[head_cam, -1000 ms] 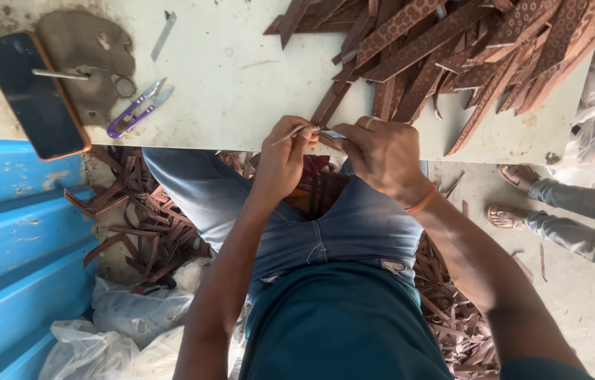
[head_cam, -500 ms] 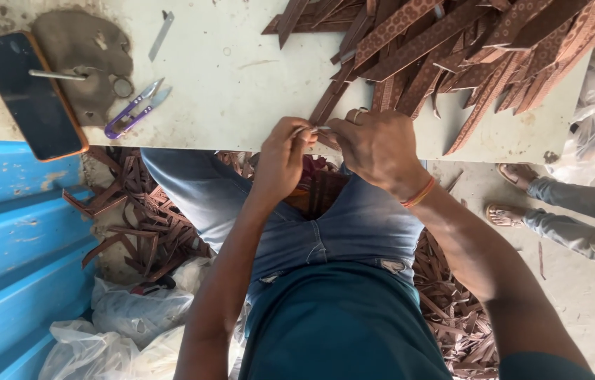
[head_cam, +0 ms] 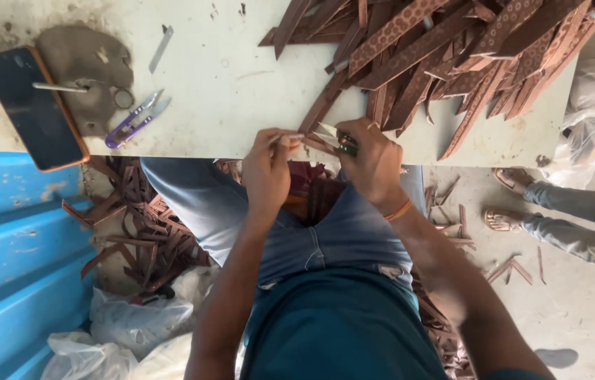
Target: Trimming the edges or loose fibers of leather straps using a handheld cutting tool.
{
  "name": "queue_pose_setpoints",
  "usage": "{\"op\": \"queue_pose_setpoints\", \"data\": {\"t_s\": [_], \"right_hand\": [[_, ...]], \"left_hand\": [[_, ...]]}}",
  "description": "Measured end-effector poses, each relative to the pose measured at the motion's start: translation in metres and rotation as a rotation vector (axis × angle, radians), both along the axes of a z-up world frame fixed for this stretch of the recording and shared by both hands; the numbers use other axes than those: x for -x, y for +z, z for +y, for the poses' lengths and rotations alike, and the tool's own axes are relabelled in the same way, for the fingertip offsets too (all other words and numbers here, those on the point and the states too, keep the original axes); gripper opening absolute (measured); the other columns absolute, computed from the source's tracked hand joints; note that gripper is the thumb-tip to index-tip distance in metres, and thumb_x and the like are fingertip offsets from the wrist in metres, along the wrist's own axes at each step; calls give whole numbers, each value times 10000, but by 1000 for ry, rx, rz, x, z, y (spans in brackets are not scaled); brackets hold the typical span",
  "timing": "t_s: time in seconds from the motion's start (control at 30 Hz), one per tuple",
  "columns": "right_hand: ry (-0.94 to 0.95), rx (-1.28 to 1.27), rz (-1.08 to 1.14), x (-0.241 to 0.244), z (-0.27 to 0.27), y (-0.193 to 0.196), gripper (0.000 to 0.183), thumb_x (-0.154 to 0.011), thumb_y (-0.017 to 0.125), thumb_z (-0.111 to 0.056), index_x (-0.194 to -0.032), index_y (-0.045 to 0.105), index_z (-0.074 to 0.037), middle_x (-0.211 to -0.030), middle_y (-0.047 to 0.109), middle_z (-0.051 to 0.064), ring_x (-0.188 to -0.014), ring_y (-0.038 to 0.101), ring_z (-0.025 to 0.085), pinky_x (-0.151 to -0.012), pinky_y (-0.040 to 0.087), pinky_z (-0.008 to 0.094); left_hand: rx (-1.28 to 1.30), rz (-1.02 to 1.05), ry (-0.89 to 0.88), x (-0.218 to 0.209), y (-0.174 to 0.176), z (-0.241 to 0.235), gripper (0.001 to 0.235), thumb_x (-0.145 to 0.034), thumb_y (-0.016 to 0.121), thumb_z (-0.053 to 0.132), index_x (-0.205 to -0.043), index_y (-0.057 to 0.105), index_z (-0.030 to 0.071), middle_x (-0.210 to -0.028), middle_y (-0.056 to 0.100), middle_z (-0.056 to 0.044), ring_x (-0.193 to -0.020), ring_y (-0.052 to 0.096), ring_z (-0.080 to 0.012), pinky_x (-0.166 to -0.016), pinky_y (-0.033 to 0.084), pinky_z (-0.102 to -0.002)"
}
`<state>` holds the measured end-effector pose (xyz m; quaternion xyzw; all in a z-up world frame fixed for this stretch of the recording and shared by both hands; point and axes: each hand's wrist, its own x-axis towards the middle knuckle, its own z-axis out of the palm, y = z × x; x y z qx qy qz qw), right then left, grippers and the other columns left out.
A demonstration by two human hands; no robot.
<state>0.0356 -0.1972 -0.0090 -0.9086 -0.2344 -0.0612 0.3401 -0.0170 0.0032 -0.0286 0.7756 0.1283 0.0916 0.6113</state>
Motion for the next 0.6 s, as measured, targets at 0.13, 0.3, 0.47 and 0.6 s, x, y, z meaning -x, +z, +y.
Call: {"op": "queue_pose_setpoints", "data": {"t_s": [0.13,0.3,0.47,0.6], "right_hand": [[37,-14,9,-7,13,43,351,-856,821,-81,-1188,724,-20,-952,702,117,-684,713,171,-502,571,276],[185,123,-230,-7,9,30,211,-967,804,-235,-1133,789,-106,-869,703,50,-556,560,106,-442,453,272],[228,142,-209,-15,15,31,176,-1028,736,-273,-1108,802,-130,-817,709,21,-525,511,85,-407,386,266],[257,173,-137,-24,23,48,251,-1021,699,-378,-1033,829,-164,-674,678,12,-426,466,68,-310,318,265]], "left_hand": [[-114,29,12,-2,25,-3,242,-1114,504,161,-1106,664,-20,-998,797,-163,-938,819,-240,-748,637,-303],[-56,15,27,-3,30,-5,191,-1095,501,139,-1089,604,-22,-984,782,-157,-955,804,-261,-741,632,-351],[-102,-40,20,0,29,-5,180,-1113,497,139,-1097,611,1,-1015,781,-141,-964,798,-264,-762,634,-358],[-232,-37,9,0,23,-5,174,-1107,520,144,-1098,642,21,-977,773,-148,-943,788,-275,-740,619,-367]]}}
